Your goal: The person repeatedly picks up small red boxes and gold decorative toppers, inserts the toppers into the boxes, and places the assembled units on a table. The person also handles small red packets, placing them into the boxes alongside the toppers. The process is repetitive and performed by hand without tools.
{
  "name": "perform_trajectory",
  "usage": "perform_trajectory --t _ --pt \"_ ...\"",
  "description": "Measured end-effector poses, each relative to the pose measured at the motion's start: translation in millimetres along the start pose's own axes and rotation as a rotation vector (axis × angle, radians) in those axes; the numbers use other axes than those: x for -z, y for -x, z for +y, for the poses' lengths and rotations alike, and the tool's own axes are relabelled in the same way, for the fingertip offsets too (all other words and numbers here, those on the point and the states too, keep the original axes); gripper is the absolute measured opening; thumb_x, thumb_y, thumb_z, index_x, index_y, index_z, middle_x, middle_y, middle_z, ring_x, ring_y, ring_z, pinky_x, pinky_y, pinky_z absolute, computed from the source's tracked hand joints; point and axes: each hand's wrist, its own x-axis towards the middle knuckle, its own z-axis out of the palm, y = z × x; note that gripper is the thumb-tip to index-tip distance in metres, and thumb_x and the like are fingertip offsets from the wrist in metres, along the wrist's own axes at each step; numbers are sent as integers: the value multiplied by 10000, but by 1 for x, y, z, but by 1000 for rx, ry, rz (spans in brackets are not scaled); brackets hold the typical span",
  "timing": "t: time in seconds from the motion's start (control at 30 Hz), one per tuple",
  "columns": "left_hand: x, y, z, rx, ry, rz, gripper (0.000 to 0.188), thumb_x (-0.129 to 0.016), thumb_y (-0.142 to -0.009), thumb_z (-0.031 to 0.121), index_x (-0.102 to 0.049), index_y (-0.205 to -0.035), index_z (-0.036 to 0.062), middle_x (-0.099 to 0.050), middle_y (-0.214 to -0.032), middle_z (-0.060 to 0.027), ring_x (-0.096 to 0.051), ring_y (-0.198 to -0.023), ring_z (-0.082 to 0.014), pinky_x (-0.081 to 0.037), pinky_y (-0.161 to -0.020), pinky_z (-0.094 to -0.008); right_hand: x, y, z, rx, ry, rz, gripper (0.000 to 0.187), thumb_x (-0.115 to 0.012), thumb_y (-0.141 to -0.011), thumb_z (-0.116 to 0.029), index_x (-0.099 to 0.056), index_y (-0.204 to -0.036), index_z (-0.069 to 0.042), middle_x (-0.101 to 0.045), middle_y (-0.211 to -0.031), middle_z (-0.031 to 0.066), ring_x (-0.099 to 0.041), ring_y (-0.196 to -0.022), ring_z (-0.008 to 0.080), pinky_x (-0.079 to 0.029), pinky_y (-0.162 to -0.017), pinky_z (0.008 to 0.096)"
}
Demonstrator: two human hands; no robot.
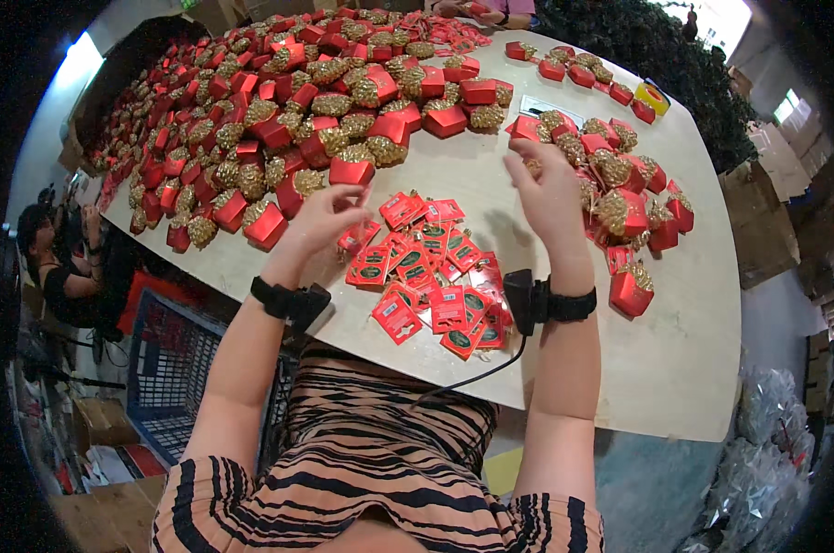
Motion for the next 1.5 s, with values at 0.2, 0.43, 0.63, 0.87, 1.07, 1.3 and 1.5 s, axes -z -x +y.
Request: perform_trajectory --t 0.2,0.43,0.63,0.87,1.07,1.3,1.5 --pt "8 16 65 27 703 11 448 -616 -851 159 -466 -1245 5 -591 -954 -60 -622 -821 -149 -542 -710 -286 -61 27 -40 -107 -444 -395 461 -667 -806 -214 -537 -1174 33 -610 -1053 131 -631 -686 122 -487 -587 245" --pt "-20 17 87 -34 825 -22 537 -641 -822 86 -397 -1287 -23 -565 -943 -65 -603 -819 -133 -510 -766 -257 -83 45 -59 -302 -932 -376 592 -635 -825 -58 -331 -1328 9 -565 -1039 115 -606 -779 108 -496 -637 212" --pt "-23 17 91 -188 566 -28 600 -646 -800 55 -346 -1311 -38 -531 -977 -94 -603 -846 -134 -495 -769 -253 -90 41 -42 -159 -734 -287 260 -622 -829 -48 -578 -1073 32 -600 -842 44 -560 -679 63 -461 -585 210" --pt "-27 16 102 -46 597 154 502 -660 -792 88 -441 -1237 16 -532 -900 -43 -545 -706 -77 -449 -584 -207 -69 38 -40 115 -214 -71 133 -681 -758 -126 -662 -837 -21 -563 -808 141 -604 -731 236 -498 -613 308" --pt "-25 10 69 97 814 188 415 -611 -825 117 -438 -1190 26 -496 -736 -5 -383 -438 -40 -324 -340 -179 -80 45 -61 91 -566 -74 154 -618 -770 -72 -623 -903 5 -621 -777 134 -610 -719 203 -481 -666 305" --pt "-32 8 62 91 677 173 360 -528 -916 262 -451 -1212 70 -555 -1004 -73 -571 -773 -104 -489 -566 -228 -78 40 -70 339 -435 33 145 -584 -770 -42 -609 -906 0 -559 -834 130 -585 -771 262 -475 -679 346" --pt "-38 19 102 -407 219 264 246 -575 -877 91 -528 -1097 -10 -580 -925 -56 -552 -891 -124 -444 -805 -254 -65 44 -75 485 -52 241 144 -559 -753 -58 -560 -887 -4 -495 -802 139 -541 -746 345 -451 -641 409"
